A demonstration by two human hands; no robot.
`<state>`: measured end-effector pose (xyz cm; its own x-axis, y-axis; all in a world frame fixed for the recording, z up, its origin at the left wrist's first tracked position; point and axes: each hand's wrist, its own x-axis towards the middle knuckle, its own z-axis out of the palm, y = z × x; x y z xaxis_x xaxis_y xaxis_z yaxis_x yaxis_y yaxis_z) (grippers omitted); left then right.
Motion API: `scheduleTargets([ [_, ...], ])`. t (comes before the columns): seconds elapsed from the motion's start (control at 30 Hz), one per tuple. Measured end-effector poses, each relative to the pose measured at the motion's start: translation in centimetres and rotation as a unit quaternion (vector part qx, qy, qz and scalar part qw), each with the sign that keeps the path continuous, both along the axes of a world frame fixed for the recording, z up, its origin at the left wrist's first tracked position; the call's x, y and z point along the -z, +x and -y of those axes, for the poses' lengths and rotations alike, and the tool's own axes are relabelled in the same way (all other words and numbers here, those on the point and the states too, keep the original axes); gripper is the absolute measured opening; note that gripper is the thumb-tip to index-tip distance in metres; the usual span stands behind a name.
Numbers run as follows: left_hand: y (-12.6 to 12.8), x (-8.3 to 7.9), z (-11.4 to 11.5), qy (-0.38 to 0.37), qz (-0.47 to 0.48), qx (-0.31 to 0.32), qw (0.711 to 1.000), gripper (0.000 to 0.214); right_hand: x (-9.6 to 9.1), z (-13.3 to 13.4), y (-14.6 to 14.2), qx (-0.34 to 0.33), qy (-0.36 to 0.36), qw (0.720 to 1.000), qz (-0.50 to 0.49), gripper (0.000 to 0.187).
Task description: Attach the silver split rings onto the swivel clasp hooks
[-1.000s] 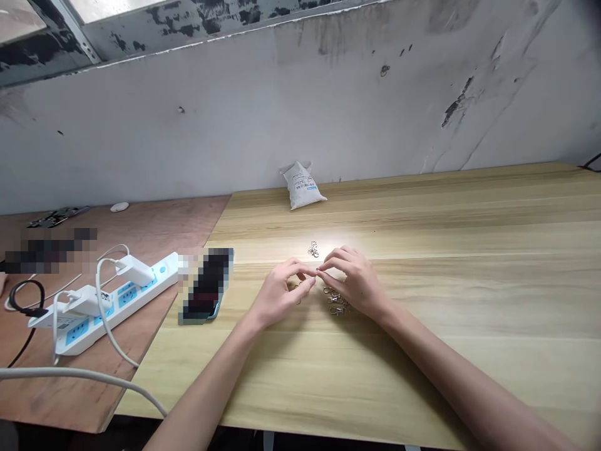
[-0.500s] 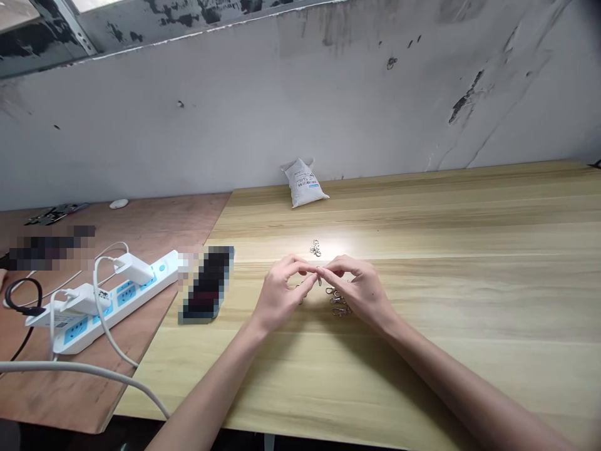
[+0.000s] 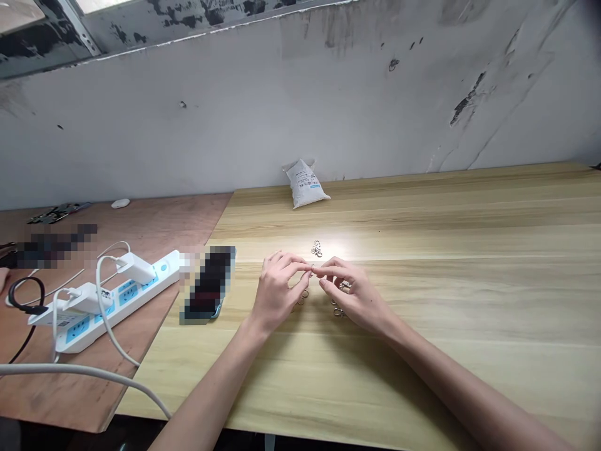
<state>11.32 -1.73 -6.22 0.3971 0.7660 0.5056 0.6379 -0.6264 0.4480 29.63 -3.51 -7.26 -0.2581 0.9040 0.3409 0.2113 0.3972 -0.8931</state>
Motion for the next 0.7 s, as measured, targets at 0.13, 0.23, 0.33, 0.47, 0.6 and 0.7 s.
scheduleTargets([
  [0.13,0.0,-0.2,-0.1,-0.012,0.018,-0.014,1.0,0.007,0.2,0.0,0.0,0.006,0.0,1.0,0.01,0.022],
  [0.23,0.1,-0.5,0.0,-0.052,0.071,-0.002,0.996,0.008,0.2,-0.1,0.1,0.026,-0.013,1.0,0.011,0.02],
  [0.33,0.1,-0.9,0.2,-0.104,0.122,0.043,0.986,0.008,-0.2,-0.1,0.3,-0.017,-0.034,0.999,0.027,0.022],
  [0.47,0.0,-1.0,0.2,-0.109,0.134,0.053,0.984,0.008,-0.6,-0.2,0.8,-0.071,-0.02,0.996,0.055,0.03],
  [0.6,-0.1,-0.9,0.0,-0.067,0.079,0.019,0.994,0.009,-0.4,-0.4,1.4,-0.004,0.093,0.983,0.16,0.03],
  [0.7,0.0,-0.6,0.0,-0.061,0.039,0.002,0.997,0.008,-0.2,-0.4,1.5,0.056,0.221,0.928,0.294,0.029],
])
